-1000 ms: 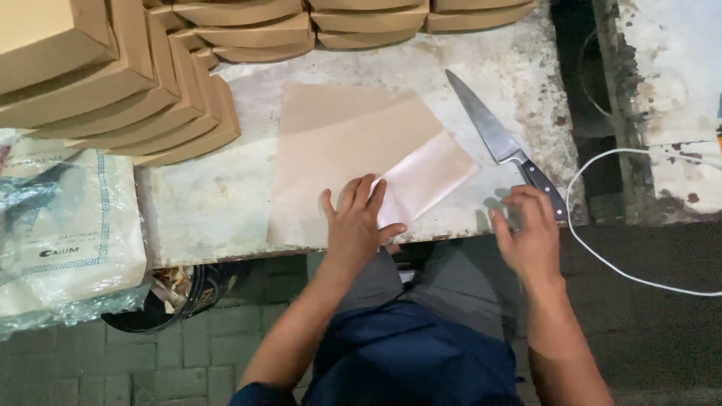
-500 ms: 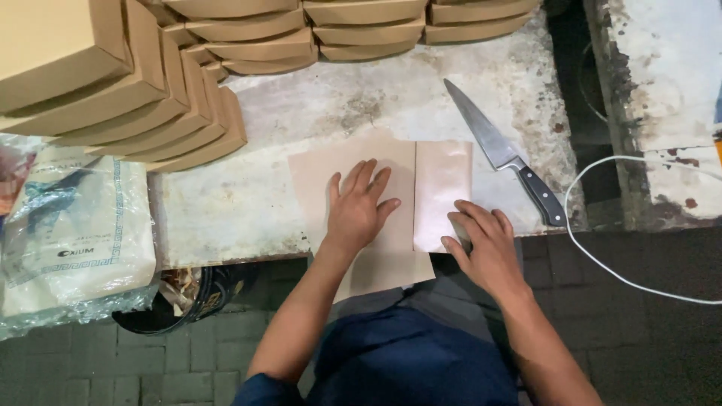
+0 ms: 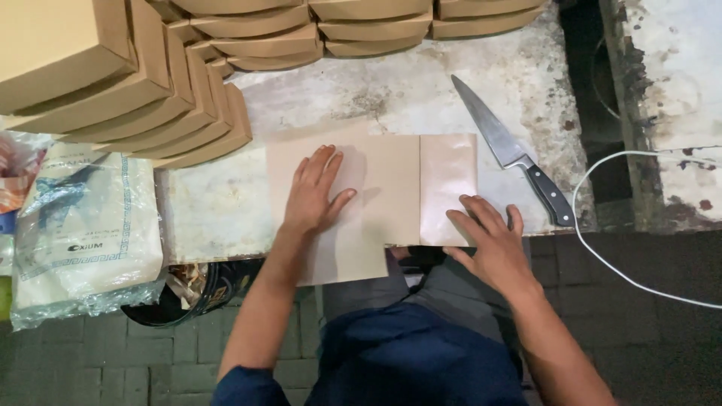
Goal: Folding large sheets of paper, cutting them into smaller liners using a knife, and placing the liners into stacked cardboard boxes.
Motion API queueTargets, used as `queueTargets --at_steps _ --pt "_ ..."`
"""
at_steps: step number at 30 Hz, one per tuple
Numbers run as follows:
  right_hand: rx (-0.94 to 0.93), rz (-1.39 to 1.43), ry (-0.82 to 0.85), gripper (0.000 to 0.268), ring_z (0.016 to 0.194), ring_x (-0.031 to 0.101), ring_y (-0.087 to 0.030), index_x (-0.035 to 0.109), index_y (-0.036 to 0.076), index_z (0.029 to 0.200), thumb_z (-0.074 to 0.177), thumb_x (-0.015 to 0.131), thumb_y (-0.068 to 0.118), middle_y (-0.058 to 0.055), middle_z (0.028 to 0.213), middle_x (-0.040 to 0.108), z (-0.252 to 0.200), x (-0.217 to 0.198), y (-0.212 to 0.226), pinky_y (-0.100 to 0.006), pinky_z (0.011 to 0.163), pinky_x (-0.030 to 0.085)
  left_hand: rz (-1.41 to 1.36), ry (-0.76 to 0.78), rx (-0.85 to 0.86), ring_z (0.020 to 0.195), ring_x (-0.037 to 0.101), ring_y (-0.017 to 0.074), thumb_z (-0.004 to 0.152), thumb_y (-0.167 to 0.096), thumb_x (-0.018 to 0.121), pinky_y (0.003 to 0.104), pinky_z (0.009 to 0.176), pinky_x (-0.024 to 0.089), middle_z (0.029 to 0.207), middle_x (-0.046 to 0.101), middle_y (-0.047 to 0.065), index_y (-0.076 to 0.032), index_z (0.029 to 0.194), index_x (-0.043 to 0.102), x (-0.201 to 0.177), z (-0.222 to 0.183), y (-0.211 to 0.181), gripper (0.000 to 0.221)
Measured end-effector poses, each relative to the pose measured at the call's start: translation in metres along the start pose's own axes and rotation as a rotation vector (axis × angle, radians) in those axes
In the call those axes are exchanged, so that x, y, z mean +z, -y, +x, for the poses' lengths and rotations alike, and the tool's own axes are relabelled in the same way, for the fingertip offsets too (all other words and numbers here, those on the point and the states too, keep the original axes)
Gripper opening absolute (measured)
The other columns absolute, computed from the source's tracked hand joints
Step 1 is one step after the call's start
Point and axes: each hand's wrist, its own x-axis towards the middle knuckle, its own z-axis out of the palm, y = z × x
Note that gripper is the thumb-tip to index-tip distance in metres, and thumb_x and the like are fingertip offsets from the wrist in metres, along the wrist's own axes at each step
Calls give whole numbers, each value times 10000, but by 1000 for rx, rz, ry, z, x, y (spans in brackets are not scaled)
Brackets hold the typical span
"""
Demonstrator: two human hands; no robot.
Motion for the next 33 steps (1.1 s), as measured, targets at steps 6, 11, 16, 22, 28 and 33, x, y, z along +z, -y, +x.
queueTargets --at_steps 6,11,16,22,28,33 --pt "10 38 47 687 1427 373 -256 531 296 1379 750 765 447 -34 1503 445 6 -7 1 -614 1117 137 197 -3 258 1396 418 267 957 -539 551 462 1130 349 1430 492 115 -112 1417 499 -9 21 64 630" --pt "14 27 -4 706 1408 397 -285 540 243 1366 733 777 445 -73 1485 457 5 2 4 -621 1109 159 48 -144 461 1378 462 225 996 -438 546 428 1129 348 1449 526 48 -227 1404 543 4 65 -27 460" --pt "13 -13 20 707 1451 325 -267 462 233 1440 817 711 452 -79 1537 394 1 3 8 -613 1117 115 35 334 363 1508 208 169 1047 -525 298 461 1237 117 1615 284 -50 -323 1525 344 28 90 -95 521" --pt "-20 -85 -28 767 1496 187 -293 312 225 1551 876 619 424 -43 1621 271 -47 -6 16 -635 1097 105 143 593 295 1530 73 131 1044 -576 171 446 1249 -4 1656 134 -92 -369 1571 193 23 101 -104 566" --pt "9 135 100 555 1429 367 -242 503 174 1382 883 650 365 -7 1487 490 -119 -6 -4 -594 1072 246 58 518 503 1513 95 211 1037 -397 294 475 1203 55 1636 144 -23 -250 1563 219 39 107 -90 551" --pt "173 435 -213 270 1211 604 -236 688 63 1138 921 613 205 -90 1285 636 -98 -38 5 -384 1059 474 -168 693 548 1463 267 252 768 -14 507 534 1203 52 1535 378 126 -61 1282 617 18 99 -138 527"
